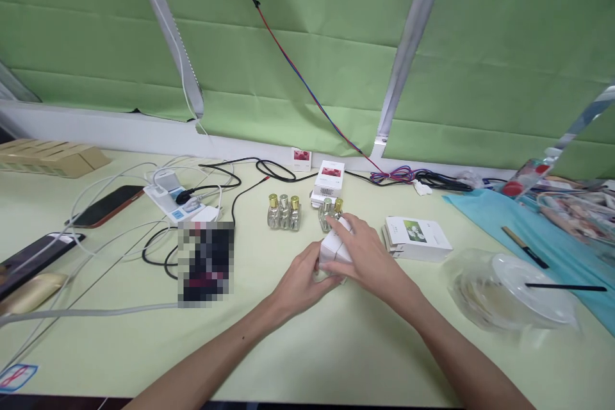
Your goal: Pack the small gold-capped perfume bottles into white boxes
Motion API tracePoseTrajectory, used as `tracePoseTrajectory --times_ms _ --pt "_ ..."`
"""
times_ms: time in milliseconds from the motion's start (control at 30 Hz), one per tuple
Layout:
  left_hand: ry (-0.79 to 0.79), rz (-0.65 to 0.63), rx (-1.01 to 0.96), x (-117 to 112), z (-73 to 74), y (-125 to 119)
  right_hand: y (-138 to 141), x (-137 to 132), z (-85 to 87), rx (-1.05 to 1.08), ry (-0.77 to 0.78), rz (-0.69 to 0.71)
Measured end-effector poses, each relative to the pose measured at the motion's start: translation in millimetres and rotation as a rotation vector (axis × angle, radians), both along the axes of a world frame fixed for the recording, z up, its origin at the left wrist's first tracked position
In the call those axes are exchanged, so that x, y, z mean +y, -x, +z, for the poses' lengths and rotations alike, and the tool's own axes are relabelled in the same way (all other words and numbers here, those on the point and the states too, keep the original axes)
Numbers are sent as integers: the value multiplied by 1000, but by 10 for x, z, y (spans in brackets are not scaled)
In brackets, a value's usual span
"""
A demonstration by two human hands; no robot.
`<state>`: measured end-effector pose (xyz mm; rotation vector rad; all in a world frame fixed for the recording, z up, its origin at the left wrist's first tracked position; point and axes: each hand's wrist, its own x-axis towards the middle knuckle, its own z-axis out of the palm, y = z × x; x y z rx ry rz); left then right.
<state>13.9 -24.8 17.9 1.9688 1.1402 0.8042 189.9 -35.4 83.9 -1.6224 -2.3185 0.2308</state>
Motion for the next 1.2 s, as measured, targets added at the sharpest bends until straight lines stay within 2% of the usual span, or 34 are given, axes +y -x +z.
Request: tracePoseTrajectory --times_ms 200,600,967,1200 --pt "-29 32 56 -1 -3 0 17 50 -41 -150 -74 5" --pt "-7 20 42 -9 -37 20 -142 136 50 -126 -2 24" --pt "-31 5 28 3 -72 45 -536 520 33 -142 10 -45" --pt "-34 -7 20 -2 -75 40 -655 830 14 -162 21 -123"
